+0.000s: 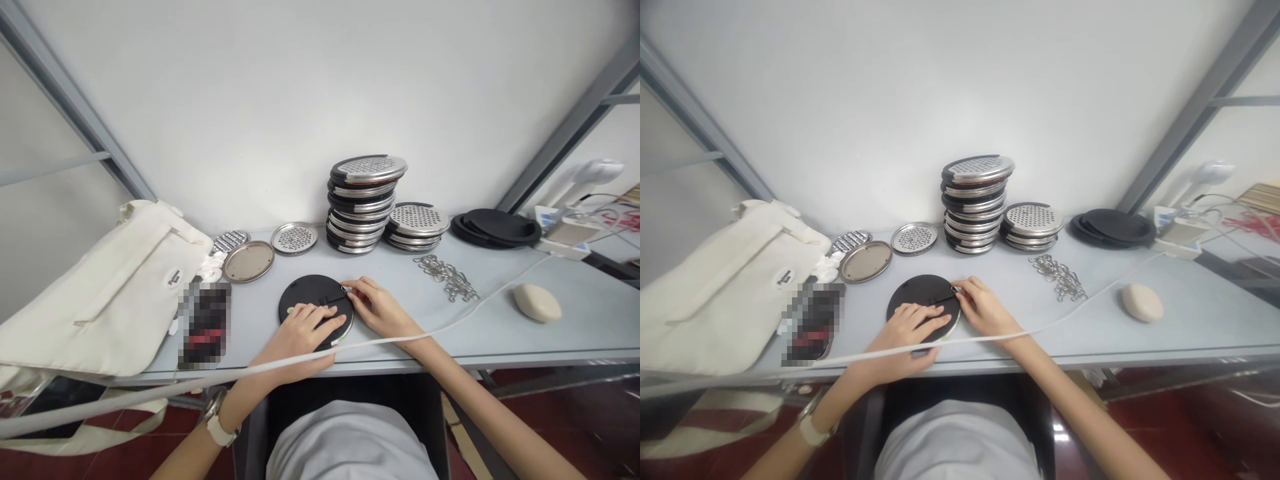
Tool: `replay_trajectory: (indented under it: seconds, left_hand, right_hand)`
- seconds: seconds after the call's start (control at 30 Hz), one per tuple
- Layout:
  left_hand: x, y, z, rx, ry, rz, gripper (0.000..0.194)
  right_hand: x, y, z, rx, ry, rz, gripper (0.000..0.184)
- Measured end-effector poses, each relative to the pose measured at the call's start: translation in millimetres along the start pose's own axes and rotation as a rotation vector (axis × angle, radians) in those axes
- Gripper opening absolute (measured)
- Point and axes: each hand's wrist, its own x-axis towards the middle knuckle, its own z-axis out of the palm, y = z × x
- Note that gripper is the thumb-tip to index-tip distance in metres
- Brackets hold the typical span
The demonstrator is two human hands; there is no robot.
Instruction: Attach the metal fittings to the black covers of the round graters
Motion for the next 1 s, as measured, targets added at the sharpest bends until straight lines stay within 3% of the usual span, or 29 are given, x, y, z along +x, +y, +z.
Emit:
replay_trajectory:
  seconds: [0.57,1.0]
  left_hand:
    - [0.0,-0.1,-0.4,-0.012,-0.019,0.0,0.047]
    - [-0.2,-1.1,0.9,-0.003,-0.021,0.0,0.049]
  right_hand:
    - [0.5,1.8,0.6,-0.053,-0.017,-0.045,0.023]
    - [0.8,-1.0,0.2,-0.033,-0.035,0.037,0.024]
